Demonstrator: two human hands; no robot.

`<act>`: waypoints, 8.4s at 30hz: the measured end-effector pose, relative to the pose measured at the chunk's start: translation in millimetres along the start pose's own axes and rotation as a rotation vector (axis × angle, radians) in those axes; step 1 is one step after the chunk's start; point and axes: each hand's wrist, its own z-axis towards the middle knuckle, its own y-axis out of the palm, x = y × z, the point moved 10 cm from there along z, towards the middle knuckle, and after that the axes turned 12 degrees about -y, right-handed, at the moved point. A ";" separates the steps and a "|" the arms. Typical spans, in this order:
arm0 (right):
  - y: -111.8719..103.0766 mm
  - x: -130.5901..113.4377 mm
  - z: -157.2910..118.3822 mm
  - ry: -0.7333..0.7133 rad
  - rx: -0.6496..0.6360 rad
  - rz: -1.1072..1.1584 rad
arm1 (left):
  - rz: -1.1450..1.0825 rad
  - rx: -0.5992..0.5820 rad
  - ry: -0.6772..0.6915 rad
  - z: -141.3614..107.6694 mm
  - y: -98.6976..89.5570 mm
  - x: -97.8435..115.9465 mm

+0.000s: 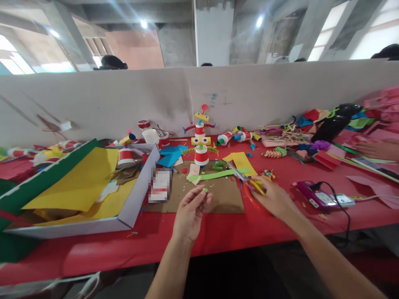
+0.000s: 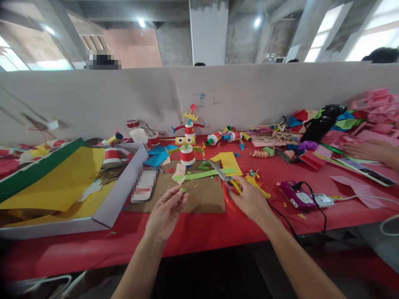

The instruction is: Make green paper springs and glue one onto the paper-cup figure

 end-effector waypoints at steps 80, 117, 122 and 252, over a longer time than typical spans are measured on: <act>54.0 -67.5 -25.0 0.050 0.060 1.167 | -0.432 -0.059 -0.339 1.6 14.1 -42.7; 50.8 -86.4 -11.2 -0.131 0.174 0.996 | 0.231 0.056 0.260 -19.6 16.4 -8.7; 42.2 -93.4 -14.9 -0.224 0.184 0.838 | 0.240 0.095 0.239 -16.8 10.3 -11.3; 21.5 -112.5 -31.5 -0.510 0.195 0.638 | 0.377 -0.039 0.087 -18.3 2.6 -8.9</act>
